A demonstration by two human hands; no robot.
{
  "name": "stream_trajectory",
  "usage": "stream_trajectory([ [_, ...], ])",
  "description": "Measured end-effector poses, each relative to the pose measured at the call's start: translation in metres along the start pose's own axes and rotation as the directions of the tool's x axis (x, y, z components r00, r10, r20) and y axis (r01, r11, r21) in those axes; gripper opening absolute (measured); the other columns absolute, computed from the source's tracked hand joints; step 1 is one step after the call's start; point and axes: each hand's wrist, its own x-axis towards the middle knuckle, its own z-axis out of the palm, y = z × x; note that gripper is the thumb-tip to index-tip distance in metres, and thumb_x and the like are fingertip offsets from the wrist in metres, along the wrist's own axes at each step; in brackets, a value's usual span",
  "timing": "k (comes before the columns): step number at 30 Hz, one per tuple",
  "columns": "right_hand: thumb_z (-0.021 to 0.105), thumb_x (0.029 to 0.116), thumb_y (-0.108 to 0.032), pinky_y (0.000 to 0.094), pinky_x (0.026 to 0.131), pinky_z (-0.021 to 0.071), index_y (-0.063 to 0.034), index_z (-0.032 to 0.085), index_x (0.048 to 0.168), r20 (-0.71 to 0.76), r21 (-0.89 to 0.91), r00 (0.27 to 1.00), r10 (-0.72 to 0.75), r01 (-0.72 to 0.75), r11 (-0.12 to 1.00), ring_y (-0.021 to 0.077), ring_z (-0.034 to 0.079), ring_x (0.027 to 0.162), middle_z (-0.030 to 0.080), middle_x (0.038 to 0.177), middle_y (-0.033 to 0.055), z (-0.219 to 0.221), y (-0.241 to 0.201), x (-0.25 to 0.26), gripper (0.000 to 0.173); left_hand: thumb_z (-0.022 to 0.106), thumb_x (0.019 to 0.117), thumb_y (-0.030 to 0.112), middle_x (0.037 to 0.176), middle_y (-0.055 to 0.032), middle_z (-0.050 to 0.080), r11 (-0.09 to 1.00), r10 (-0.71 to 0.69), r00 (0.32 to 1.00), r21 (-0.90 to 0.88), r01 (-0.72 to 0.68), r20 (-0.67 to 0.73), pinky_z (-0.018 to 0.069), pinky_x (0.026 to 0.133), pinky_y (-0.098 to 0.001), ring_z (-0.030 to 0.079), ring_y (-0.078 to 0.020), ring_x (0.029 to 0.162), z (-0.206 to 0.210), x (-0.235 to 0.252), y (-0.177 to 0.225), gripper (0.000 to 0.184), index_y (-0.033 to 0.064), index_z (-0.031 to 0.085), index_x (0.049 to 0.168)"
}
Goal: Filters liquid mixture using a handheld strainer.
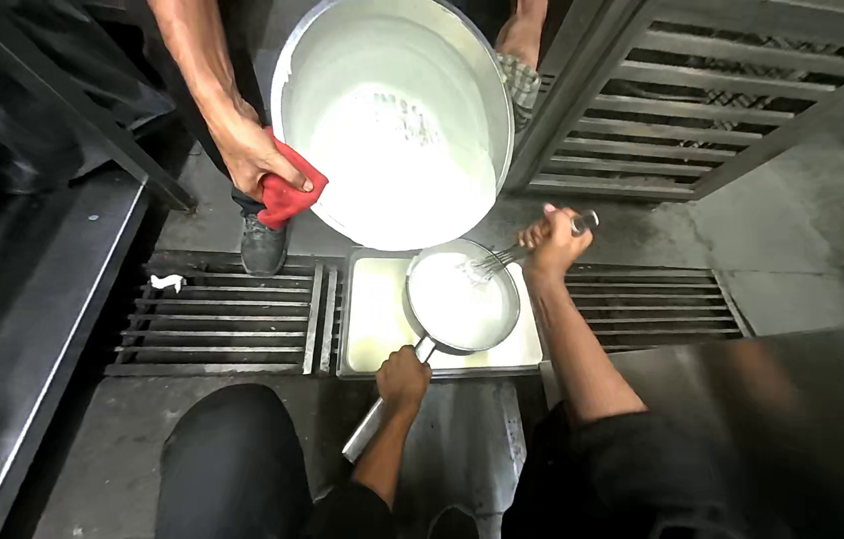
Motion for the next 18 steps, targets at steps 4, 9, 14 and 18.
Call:
stream_trajectory([
  [4, 0.053, 0.0918, -0.01, 0.0259, 0.043, 0.0457, -0.0213, 0.049, 0.068, 0.121, -0.072, 0.992, 0.045, -0.036, 0.997, 0.0042, 0.048, 0.041, 0.048, 0.049, -0.0108, -0.012, 0.008, -0.01, 0.027, 0.06, 0.1007, 0.031, 0.119, -0.0135, 0.074, 1.0, 0.014, 1.0, 0.002, -0.014, -0.001, 0.0533, 0.094, -0.0515, 0.07, -0.0296, 0.115, 0.005, -0.004, -0.001, 0.031, 0.0098, 0.072, 0.12],
  [9, 0.053, 0.0913, -0.011, 0.0266, 0.042, 0.0427, -0.0222, 0.047, 0.066, 0.171, -0.06, 0.982, 0.083, -0.074, 0.995, 0.0047, 0.045, 0.04, 0.045, 0.047, -0.0106, -0.008, 0.009, -0.015, 0.029, 0.061, 0.1005, 0.032, 0.118, -0.0139, 0.074, 1.0, -0.001, 1.0, 0.0, 0.001, -0.008, 0.0539, 0.093, -0.0518, 0.07, -0.0302, 0.115, 0.004, -0.002, -0.002, 0.031, 0.01, 0.072, 0.119],
  [14, 0.05, 0.0942, -0.01, 0.0248, 0.042, 0.0437, -0.0219, 0.044, 0.069, 0.067, 0.03, 0.997, 0.048, -0.051, 0.998, 0.0038, 0.044, 0.039, 0.042, 0.046, -0.0109, 0.009, 0.003, -0.004, 0.029, 0.059, 0.1008, 0.032, 0.121, -0.0125, 0.074, 1.0, -0.007, 1.0, 0.007, 0.007, -0.007, 0.0538, 0.096, -0.0507, 0.069, -0.0287, 0.117, -0.002, 0.001, 0.001, 0.033, 0.011, 0.071, 0.124],
  [18, 0.054, 0.0951, -0.009, 0.0259, 0.044, 0.0466, -0.0178, 0.048, 0.071, -0.063, -0.058, 0.997, -0.039, 0.036, 0.998, 0.0044, 0.047, 0.041, 0.046, 0.049, -0.0101, -0.006, -0.004, 0.008, 0.026, 0.059, 0.1008, 0.032, 0.12, -0.0128, 0.074, 1.0, -0.01, 1.0, -0.004, 0.01, 0.006, 0.0536, 0.095, -0.0508, 0.069, -0.0285, 0.116, 0.002, -0.001, 0.0, 0.032, 0.0104, 0.071, 0.121],
])
